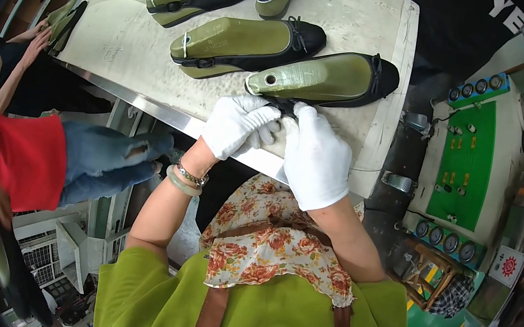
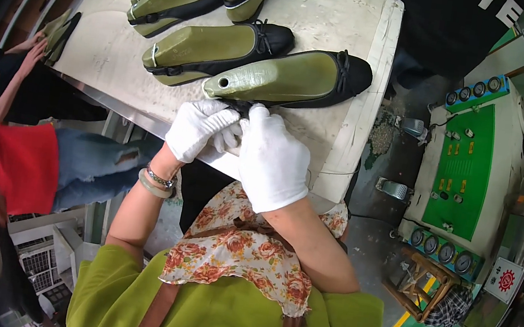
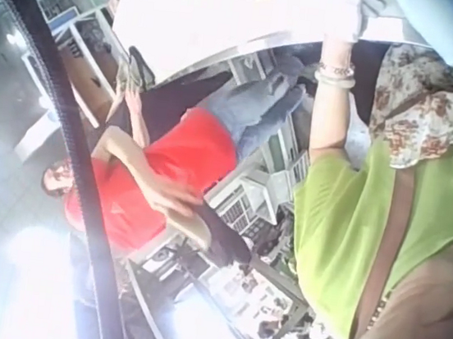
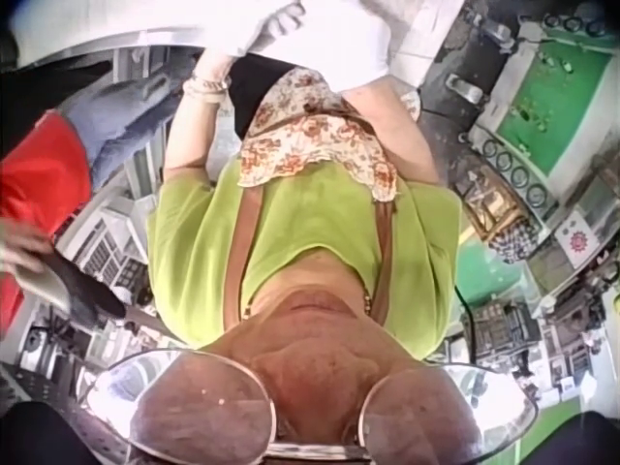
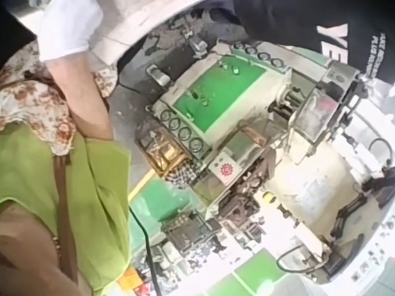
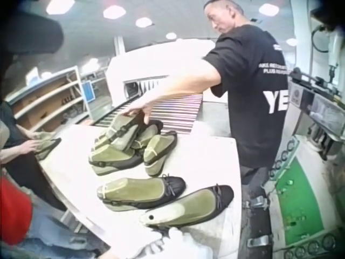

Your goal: Trimming excess material from shoe uppers on lasts using a handheld tool.

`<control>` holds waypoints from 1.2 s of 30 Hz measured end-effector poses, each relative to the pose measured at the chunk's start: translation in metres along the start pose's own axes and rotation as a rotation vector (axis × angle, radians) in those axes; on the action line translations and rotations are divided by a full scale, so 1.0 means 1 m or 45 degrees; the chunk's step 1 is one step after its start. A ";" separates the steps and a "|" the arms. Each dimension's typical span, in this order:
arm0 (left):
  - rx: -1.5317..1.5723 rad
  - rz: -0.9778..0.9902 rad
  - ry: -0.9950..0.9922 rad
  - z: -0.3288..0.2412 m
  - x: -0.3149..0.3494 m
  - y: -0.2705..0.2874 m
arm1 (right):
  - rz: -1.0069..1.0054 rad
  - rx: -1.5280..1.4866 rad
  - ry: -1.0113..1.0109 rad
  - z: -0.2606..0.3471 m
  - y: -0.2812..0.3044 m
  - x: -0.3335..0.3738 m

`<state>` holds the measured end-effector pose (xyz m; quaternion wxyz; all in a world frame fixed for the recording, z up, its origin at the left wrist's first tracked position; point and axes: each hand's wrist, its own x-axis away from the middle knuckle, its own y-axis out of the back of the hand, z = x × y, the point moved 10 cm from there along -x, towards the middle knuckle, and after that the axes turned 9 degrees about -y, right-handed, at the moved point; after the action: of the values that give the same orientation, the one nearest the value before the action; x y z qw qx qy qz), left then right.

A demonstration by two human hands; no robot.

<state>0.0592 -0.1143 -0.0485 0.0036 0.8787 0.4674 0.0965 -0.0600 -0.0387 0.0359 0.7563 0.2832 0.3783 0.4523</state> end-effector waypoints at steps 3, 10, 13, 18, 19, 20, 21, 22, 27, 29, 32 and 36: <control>0.011 -0.002 -0.016 0.000 -0.001 0.000 | 0.002 0.014 0.012 0.000 0.000 -0.001; -0.007 -0.004 -0.012 -0.003 0.000 0.000 | 0.111 -0.012 0.022 -0.004 -0.002 -0.002; 0.002 -0.010 -0.025 -0.002 0.000 0.000 | 0.139 -0.042 0.012 -0.006 -0.004 -0.001; -0.008 0.007 0.004 0.002 0.002 0.000 | 0.094 -0.234 0.005 -0.011 -0.002 0.000; -0.009 0.011 0.003 0.003 0.001 -0.001 | 0.068 -0.302 -0.031 -0.017 -0.002 -0.001; 0.004 0.014 0.002 0.004 0.001 -0.002 | 0.042 -0.369 -0.067 -0.022 -0.001 -0.002; 0.013 0.011 -0.011 0.001 0.002 -0.001 | 0.033 -0.370 -0.059 -0.020 0.002 -0.002; 0.010 0.010 -0.020 -0.002 0.003 -0.001 | 0.049 -0.385 -0.086 -0.021 0.004 -0.003; 0.017 0.029 0.014 -0.007 0.000 0.001 | 0.068 -0.426 -0.144 -0.033 0.015 -0.005; 0.081 0.013 0.021 -0.009 -0.001 0.002 | 0.173 -0.462 -0.240 -0.042 0.012 -0.006; 0.192 -0.027 0.031 -0.015 -0.001 0.001 | 0.225 -0.485 -0.250 -0.050 0.011 -0.005; 0.291 -0.069 -0.061 -0.018 -0.002 0.007 | 0.178 -0.659 -0.381 -0.065 0.013 -0.018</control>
<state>0.0608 -0.1219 -0.0300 -0.0828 0.8624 0.4989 0.0213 -0.1255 -0.0437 0.0163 0.8177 0.1700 0.1144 0.5379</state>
